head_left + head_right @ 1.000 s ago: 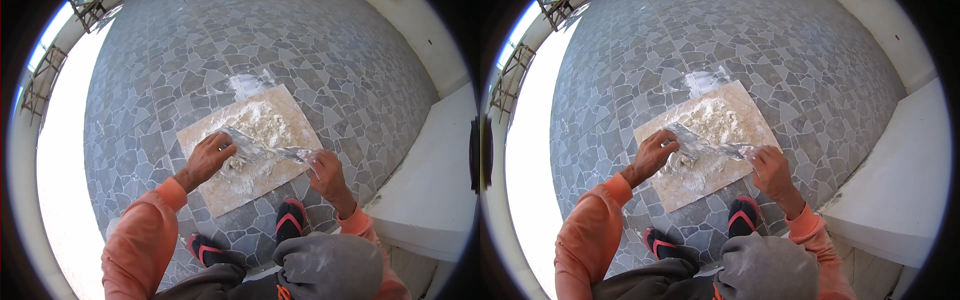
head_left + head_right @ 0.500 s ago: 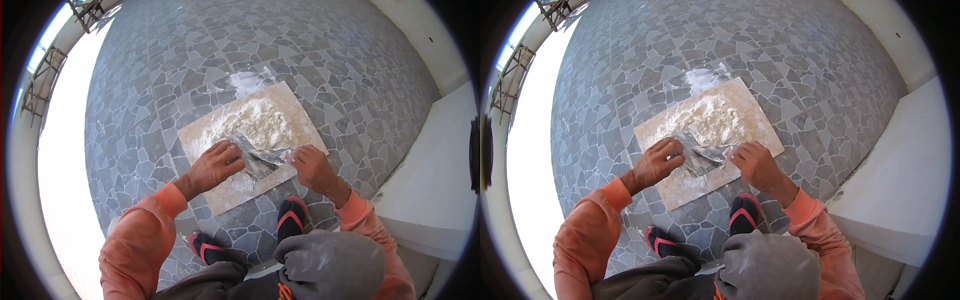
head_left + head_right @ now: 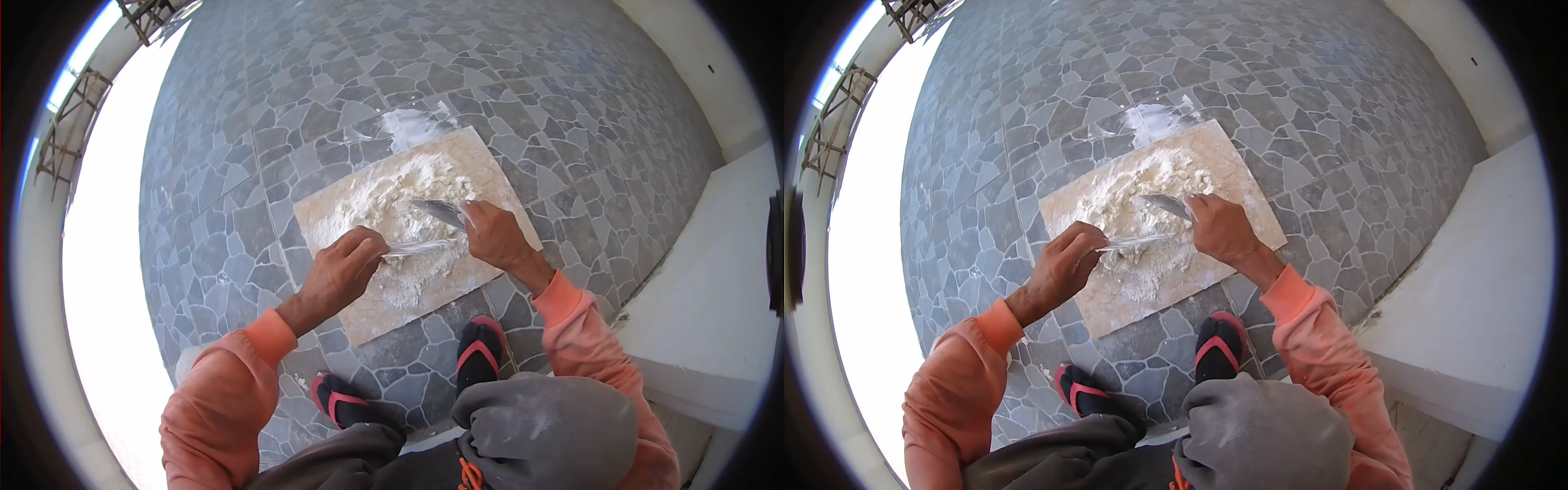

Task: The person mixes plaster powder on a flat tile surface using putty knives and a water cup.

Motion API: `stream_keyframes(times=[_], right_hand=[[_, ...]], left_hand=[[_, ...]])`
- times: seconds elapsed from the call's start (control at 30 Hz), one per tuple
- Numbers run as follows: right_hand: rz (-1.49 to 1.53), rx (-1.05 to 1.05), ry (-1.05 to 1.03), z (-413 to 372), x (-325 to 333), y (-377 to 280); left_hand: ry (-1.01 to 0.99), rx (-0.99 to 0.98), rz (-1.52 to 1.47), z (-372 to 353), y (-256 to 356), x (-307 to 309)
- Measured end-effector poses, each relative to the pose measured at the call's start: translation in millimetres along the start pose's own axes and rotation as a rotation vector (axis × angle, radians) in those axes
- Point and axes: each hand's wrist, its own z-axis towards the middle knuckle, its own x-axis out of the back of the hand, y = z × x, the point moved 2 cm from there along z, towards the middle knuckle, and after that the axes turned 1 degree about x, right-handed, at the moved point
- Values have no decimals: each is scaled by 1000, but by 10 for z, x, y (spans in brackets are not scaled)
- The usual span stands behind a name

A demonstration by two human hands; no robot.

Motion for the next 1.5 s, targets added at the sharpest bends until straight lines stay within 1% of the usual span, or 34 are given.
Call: stream_keyframes(times=[0.03, 0.13, 0.23, 0.27, 0.37, 0.43, 0.47, 0.57, 0.6, 0.67, 0.7, 0.77, 0.87, 0.97, 1.07, 1.17, 1.27, 1.4, 1.5], right_hand=[[57, -111, 22, -17, -31, 3], [207, -445, -117, 13, -41, 32], [221, -504, -10, -32, -250, 233], [438, -618, 11, -65, -330, 318], [1051, -962, 83, -143, -444, 433], [1407, -1203, 144, -148, -383, 330], [1386, -1292, 154, -155, -352, 262], [1557, -1313, 79, -239, -383, 270], [1692, -1328, 41, -268, -431, 319], [1961, -1357, -34, -327, -530, 417], [2015, -1402, -21, -319, -513, 369], [2121, -1497, 9, -303, -509, 251], [2123, -1542, 4, -320, -614, 245], [1776, -1435, 31, -374, -716, 317], [1602, -1376, 136, -331, -755, 199], [1448, -1328, 87, -304, -603, 27], [1420, -1229, -17, -242, -355, -176], [1380, -1231, -23, -245, -217, -314], [1424, -1228, 19, -266, -159, -459]], left_hand=[[127, 26, -57, 27, -64, 23], [268, 454, -164, 73, -143, 123], [333, 582, -162, 85, -316, 132], [337, 586, -146, 76, -382, 120], [385, 657, -307, 33, -561, 1], [362, 816, -443, 64, -533, -46], [352, 896, -512, 72, -514, -82], [230, 1062, -742, 33, -510, -242], [234, 1126, -868, 22, -431, -296], [181, 1226, -966, -8, -307, -407], [152, 1275, -1018, -23, -252, -477], [122, 1283, -1079, -36, -160, -608], [94, 1292, -1158, 12, -13, -741], [103, 1294, -1198, 117, 117, -763], [150, 1283, -1166, 200, 146, -687], [157, 1256, -1152, 241, -20, -667], [164, 1230, -1167, 235, -138, -626], [156, 1229, -1154, 242, -184, -528], [231, 1213, -1094, 228, -281, -567]])
